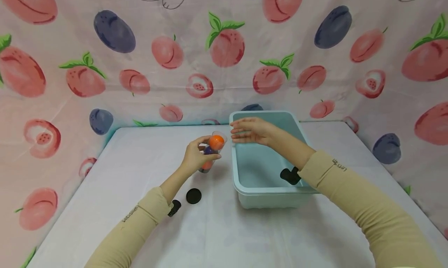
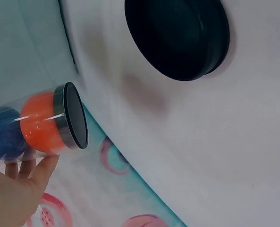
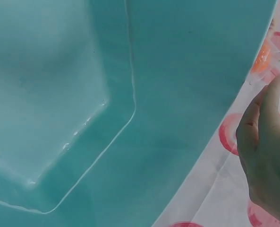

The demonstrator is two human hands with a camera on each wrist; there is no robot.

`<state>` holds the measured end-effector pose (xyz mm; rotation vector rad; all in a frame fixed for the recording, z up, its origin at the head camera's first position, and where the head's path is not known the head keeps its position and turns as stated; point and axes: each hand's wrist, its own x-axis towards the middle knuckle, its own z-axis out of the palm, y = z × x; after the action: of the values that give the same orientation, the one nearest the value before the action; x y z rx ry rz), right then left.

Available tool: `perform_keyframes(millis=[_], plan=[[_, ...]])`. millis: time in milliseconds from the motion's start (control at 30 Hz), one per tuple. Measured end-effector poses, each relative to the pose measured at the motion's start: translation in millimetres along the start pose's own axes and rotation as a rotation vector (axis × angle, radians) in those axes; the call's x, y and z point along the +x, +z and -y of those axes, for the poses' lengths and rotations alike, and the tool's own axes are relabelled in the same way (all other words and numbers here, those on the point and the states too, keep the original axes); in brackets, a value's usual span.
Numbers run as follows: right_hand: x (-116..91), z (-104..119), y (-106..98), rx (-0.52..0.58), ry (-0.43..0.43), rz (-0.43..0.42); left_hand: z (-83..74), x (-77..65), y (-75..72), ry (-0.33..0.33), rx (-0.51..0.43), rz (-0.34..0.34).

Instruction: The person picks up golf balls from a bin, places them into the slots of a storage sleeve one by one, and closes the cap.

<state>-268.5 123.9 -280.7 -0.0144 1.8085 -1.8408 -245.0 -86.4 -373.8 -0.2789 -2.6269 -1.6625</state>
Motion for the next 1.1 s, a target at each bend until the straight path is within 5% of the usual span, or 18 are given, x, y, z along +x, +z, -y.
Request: perform_keyframes(millis=[700,1100], plan=[[-27,3,7,-0.067,-0.099,0.041,8.7,-7.1,-10.9,0.068,-0.023,-0.004],[-50,5,23,-0.086,-0.192,0.037,17.6,-13.0,-18.5,0.045,-0.03,-0.039]])
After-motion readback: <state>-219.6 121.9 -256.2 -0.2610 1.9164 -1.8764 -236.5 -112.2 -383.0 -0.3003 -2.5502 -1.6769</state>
